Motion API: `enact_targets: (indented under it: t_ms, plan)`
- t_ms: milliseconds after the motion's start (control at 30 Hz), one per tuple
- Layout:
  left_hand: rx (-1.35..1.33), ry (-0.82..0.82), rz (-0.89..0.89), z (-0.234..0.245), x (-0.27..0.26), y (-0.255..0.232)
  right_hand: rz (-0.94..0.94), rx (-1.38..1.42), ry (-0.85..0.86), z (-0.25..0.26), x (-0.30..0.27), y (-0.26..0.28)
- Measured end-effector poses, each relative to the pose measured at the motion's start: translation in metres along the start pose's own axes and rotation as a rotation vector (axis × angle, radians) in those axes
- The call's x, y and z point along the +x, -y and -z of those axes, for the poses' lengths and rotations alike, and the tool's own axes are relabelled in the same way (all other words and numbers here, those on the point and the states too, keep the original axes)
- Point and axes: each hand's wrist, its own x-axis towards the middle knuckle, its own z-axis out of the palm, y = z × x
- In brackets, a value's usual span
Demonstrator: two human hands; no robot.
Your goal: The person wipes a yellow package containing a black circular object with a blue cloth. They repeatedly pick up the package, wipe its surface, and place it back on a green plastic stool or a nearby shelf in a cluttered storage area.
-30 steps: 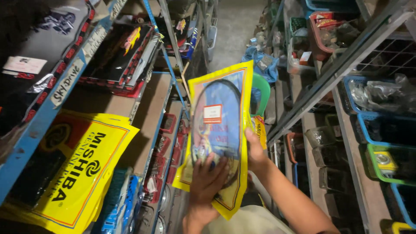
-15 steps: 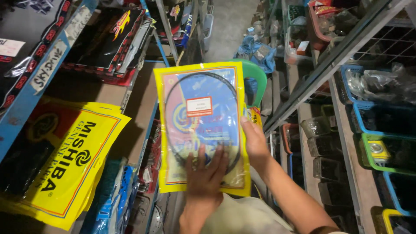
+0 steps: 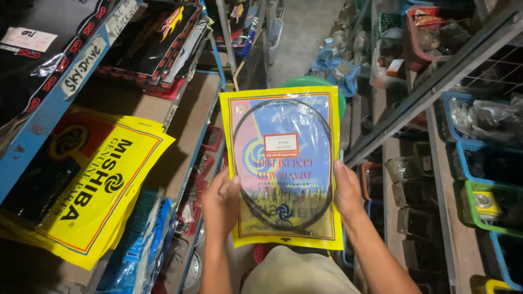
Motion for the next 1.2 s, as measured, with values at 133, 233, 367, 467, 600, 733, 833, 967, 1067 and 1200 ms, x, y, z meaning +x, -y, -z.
enact_targets:
  t_ms: [133, 233, 367, 467, 600, 733, 833, 967, 1067, 1200]
  plan:
    - [-0.225, -0.025, 0.025, -0.01, -0.001, 0.015, 0.032, -0.199, -0.018, 0.013, 0.009, -0.007]
    - [-0.428, -0.039, 0.071, -0.013, -0.001, 0.029, 0.04, -0.203, -0.123, 0.006, 0.008, -0.005]
    - [-0.544, -0.051, 0.127, -0.012, -0.002, 0.031, -0.021, 0.008, -0.111, 0.02, 0.019, -0.029]
    - [-0.528, -0.011, 0.146, -0.008, 0.001, 0.035, -0.079, 0.095, -0.117, 0.022, 0.022, -0.033]
    - [-0.279, 0.035, 0.044, -0.007, -0.004, 0.026, -0.137, 0.156, -0.148, 0.03, 0.028, -0.048]
    - [-0.139, 0.089, 0.051, -0.017, -0.012, -0.003, -0.051, 0.19, 0.032, 0.013, 0.002, -0.015]
    - [-0.139, 0.083, 0.038, -0.024, -0.013, 0.004, 0.017, 0.01, 0.074, 0.007, -0.006, -0.001]
    - [-0.162, 0.104, 0.041, -0.02, -0.013, 0.003, 0.052, -0.103, 0.099, 0.014, 0.002, -0.003]
    - [-0.173, 0.14, 0.024, -0.011, -0.009, 0.003, 0.007, -0.099, 0.089, 0.024, 0.011, -0.011]
    - [-0.161, 0.18, 0.056, -0.007, -0.011, 0.008, -0.025, -0.172, 0.034, 0.027, 0.016, -0.015]
